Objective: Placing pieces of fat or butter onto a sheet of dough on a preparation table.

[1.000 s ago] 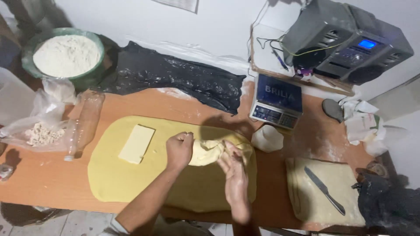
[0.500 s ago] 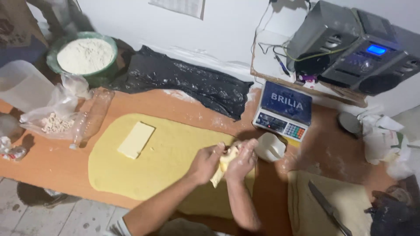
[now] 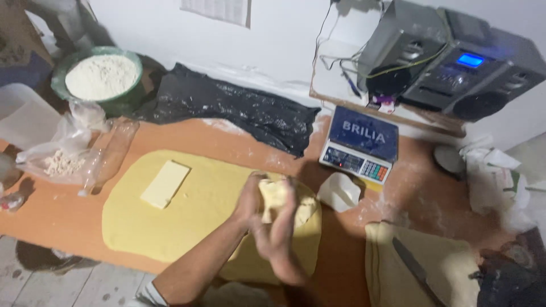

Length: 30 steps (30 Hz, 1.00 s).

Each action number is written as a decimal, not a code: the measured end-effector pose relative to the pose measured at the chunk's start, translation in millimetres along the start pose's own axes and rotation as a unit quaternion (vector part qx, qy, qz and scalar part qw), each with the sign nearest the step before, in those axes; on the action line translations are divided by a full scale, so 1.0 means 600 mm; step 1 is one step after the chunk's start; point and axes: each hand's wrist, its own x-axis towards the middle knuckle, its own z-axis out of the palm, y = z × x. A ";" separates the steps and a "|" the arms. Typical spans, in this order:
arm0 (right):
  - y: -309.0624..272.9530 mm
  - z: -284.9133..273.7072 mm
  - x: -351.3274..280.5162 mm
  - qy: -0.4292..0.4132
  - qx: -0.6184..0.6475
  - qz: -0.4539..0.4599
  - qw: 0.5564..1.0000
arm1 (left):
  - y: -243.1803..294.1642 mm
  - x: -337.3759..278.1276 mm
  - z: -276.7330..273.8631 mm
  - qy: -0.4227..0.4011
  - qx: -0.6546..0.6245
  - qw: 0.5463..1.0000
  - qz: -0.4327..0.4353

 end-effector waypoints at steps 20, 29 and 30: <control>0.064 0.013 -0.032 0.024 0.142 0.189 0.971 | 0.008 -0.025 -0.004 0.104 0.153 0.970 0.158; 0.196 0.045 -0.119 0.250 0.288 0.403 0.832 | 0.049 -0.097 0.049 0.015 0.294 0.866 0.404; 0.202 0.038 -0.142 0.256 0.300 0.380 0.837 | 0.035 -0.107 0.049 0.003 0.306 0.855 0.420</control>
